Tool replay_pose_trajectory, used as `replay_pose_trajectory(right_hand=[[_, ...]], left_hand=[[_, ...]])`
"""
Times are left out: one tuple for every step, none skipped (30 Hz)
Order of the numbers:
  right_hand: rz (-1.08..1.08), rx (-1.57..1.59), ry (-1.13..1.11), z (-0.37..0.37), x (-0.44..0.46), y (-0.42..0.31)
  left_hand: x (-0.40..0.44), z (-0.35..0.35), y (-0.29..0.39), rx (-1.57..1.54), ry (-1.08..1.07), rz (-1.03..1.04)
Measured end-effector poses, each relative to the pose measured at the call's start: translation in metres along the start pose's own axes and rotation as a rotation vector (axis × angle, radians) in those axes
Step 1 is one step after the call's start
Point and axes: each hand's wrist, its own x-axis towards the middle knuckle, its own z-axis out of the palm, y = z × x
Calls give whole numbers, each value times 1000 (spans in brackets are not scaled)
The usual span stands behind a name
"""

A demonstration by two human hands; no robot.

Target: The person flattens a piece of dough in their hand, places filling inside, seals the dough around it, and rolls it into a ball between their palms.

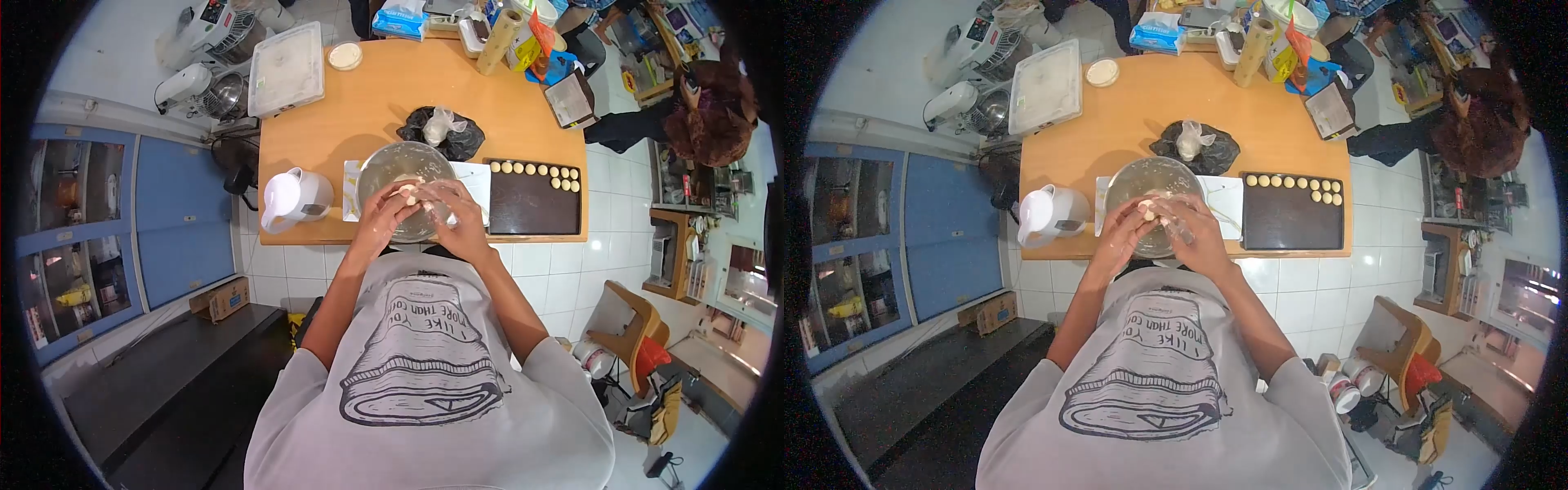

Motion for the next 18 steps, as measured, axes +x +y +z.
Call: replay_pose_trajectory(right_hand=[[45,54,35,-1,-1,1],[89,108,69,-2,-3,2],[134,161,103,-4,-4,2],[144,181,110,-6,-2,2],[155,201,117,-9,0,1],[166,221,125,-11,1,0],[173,205,99,-12,0,2],[181,189,73,-12,-3,4],[190,175,46,-11,-5,6],[114,118,37,-10,-6,7],[39,62,27,-8,-5,8],[-37,5,17,-6,-4,8],[-26,-11,31,-3,-3,6],[-16,-26,45,-1,-2,4],[-7,-41,59,1,-1,2],[4,-24,41,0,0,2],[14,-6,22,-1,1,2],[24,12,3,-2,2,2]], left_hand=[[0,-1,-2,27,6,0],[1,-3,-4,54,11,-1],[1,-3,-3,54,-4,-9],[2,-3,-1,53,-20,-16],[3,-3,1,52,-36,-23],[3,-5,0,79,-58,-22],[5,-9,-3,107,-81,-22],[5,-11,-5,135,-103,-22],[4,-7,-4,150,-92,4],[3,-2,-5,166,-79,30],[1,2,-4,181,-67,56],[0,5,-2,133,-60,32],[-2,8,1,84,-53,7],[-3,10,2,36,-45,-17],[-5,10,2,28,-48,-22],[-6,10,3,19,-51,-25],[-8,10,4,11,-53,-28],[-9,10,6,41,-47,-21]])
